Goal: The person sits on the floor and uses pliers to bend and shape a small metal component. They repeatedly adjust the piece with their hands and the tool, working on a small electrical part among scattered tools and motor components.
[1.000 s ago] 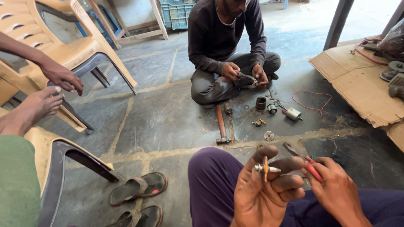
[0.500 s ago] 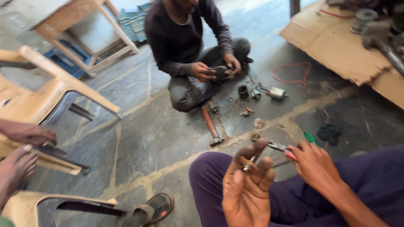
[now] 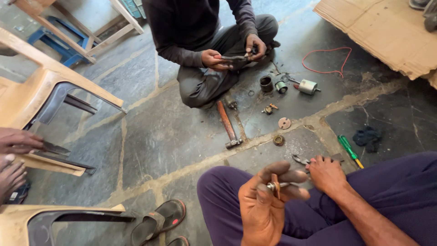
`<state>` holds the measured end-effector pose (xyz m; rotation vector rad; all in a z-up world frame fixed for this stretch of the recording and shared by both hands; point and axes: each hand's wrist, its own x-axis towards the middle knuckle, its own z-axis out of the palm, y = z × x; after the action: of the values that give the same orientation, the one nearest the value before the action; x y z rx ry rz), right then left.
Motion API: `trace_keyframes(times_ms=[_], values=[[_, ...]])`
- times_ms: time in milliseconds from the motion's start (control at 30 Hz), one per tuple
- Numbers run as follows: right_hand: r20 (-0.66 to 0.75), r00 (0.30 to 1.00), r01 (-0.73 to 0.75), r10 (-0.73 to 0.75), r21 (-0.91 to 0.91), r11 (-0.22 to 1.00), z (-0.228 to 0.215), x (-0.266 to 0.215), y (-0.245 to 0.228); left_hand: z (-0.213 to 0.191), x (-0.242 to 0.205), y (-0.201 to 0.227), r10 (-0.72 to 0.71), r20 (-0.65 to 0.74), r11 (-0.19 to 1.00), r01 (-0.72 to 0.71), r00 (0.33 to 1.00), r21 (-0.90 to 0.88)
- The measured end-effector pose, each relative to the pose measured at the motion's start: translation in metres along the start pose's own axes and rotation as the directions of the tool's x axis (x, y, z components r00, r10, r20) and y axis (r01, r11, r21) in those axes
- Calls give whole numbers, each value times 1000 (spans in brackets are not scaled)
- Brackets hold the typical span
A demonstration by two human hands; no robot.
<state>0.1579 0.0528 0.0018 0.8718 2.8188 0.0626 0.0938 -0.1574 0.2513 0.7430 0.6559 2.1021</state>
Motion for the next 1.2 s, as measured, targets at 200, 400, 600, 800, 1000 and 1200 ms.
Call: trace_keyframes(times_ms=[200,400,600,800,1000,1200], values=[[-227,972,104,62,650,753,-72,-14,5,-40,36,4,-292,140,935,253,946,247],[-410,901,419,144,907,-41,-122,-35,20,-83,96,-38,-510,14,806,472,860,357],[-490,850,453,195,867,207,-110,-37,21,-116,122,-89,-661,25,701,606,750,375],[-501,844,427,189,843,329,-98,-26,26,-139,123,-119,-641,0,723,604,768,335],[-304,885,222,352,941,254,-81,-2,22,-170,125,-157,-511,-86,788,506,855,350],[-246,877,189,413,967,173,-67,17,27,-181,138,-170,-505,-134,754,511,853,413]])
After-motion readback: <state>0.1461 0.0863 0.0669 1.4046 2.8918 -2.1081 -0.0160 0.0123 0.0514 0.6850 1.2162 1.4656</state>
